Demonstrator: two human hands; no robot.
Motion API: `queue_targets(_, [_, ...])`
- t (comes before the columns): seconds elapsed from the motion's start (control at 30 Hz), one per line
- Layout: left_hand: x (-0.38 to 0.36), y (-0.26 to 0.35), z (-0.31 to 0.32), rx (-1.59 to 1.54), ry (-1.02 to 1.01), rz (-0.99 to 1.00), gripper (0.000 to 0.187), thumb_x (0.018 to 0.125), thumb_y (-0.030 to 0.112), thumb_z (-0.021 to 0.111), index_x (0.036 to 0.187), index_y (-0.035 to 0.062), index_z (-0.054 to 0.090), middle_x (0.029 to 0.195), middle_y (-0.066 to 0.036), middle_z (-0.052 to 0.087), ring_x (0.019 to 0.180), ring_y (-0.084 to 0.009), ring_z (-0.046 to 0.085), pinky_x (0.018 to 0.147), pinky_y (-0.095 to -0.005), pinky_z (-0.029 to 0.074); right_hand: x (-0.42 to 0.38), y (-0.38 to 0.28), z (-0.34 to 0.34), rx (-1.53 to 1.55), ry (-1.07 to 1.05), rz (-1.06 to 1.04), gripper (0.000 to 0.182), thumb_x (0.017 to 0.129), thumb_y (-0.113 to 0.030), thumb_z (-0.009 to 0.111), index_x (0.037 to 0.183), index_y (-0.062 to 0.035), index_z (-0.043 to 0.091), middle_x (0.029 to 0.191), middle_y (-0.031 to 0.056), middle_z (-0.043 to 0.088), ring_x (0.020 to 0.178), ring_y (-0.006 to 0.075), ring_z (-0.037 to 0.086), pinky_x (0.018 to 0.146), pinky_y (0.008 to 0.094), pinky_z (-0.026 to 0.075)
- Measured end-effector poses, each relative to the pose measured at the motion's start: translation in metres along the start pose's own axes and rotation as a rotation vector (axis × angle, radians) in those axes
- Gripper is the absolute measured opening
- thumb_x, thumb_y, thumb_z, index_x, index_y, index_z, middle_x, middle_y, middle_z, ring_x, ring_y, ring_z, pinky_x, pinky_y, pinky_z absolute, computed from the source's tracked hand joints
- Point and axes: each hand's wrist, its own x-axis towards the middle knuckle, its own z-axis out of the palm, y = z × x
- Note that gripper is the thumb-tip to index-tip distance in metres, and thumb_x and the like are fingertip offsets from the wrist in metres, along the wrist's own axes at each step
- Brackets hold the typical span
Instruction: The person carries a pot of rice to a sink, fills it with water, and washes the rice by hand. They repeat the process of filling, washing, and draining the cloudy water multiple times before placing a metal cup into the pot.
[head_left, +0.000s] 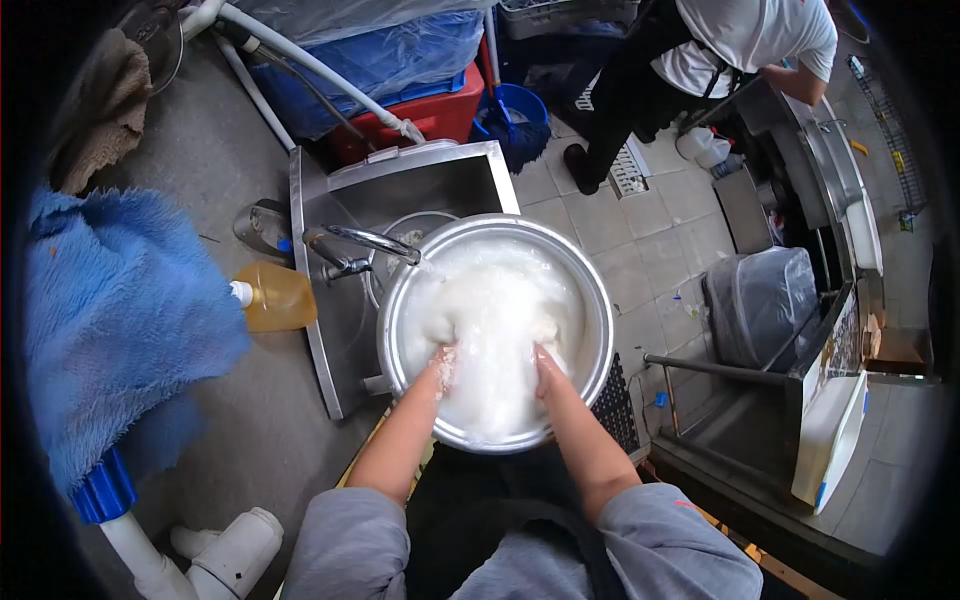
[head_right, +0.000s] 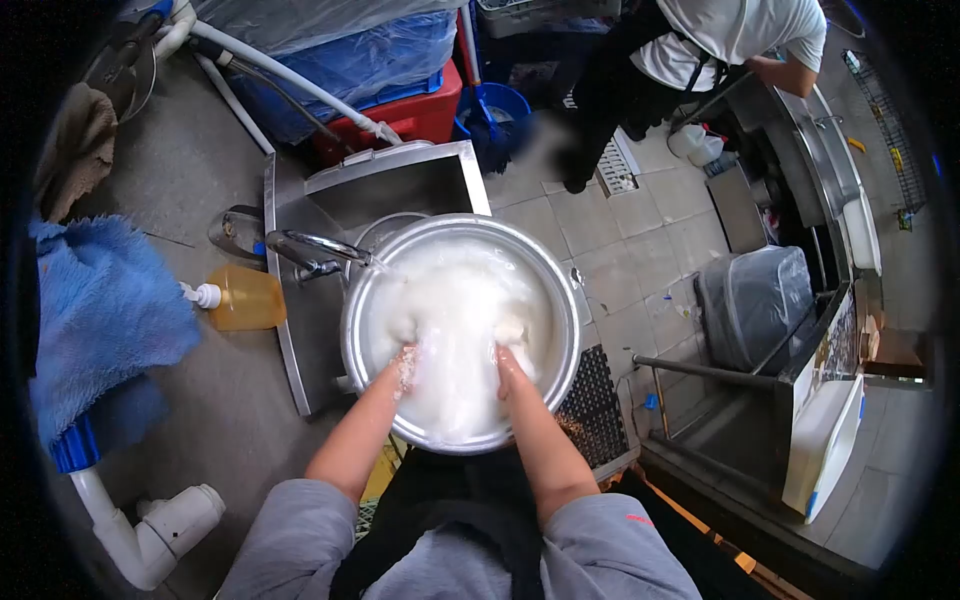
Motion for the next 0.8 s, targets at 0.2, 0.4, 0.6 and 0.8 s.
queue_targets(0.2, [-0.004,0.012,0.023,-0.007,0.020,0.138,0.058,0.084,0.049,0.051,0.115,0.0002,0.053,0.099,-0.013,0.061,0.092,-0.0236,0.058,0.081,-0.0358,0.045,-0.034,-0.037,0.072,-0.307,0.089,-0.436,0.031,0.080,-0.023,0.055,0.100,0.0008,0.060,0.095,0.0135,0.064,0.081,0.0247,0.062,0.071,0.0331,0.048])
queue_targets(0.4, [-0.059,0.102,0.047,-0.060,0.446,0.182,0.063,0.084,0.054,0.049,0.110,-0.0038,0.056,0.099,-0.014,0.061,0.095,-0.0240,0.057,0.083,-0.0357,0.044,-0.049,-0.124,0.119,-1.186,0.380,-0.725,0.045,0.083,-0.038,0.054,0.106,0.0010,0.055,0.096,0.0237,0.059,0.090,0.0378,0.056,0.077,0.0442,0.044])
queue_targets(0.6, [-0.083,0.058,0.031,0.220,0.721,0.490,0.057,0.083,0.050,0.049,0.100,-0.0034,0.059,0.097,-0.020,0.060,0.084,-0.0313,0.060,0.076,-0.0409,0.047,-0.024,-0.152,0.054,-1.632,0.211,-0.871,0.030,0.079,-0.015,0.049,0.102,-0.0001,0.059,0.110,0.0152,0.057,0.102,0.0323,0.055,0.085,0.0404,0.045])
queue_targets(0.8, [-0.080,-0.007,0.052,-0.598,0.439,-0.114,0.046,0.087,0.039,0.048,0.118,0.0056,0.051,0.118,-0.015,0.053,0.100,-0.0301,0.057,0.089,-0.0444,0.046,-0.005,-0.106,-0.027,-1.489,0.074,-0.401,0.033,0.074,-0.010,0.050,0.104,0.0020,0.059,0.103,0.0211,0.060,0.094,0.0336,0.059,0.082,0.0378,0.048])
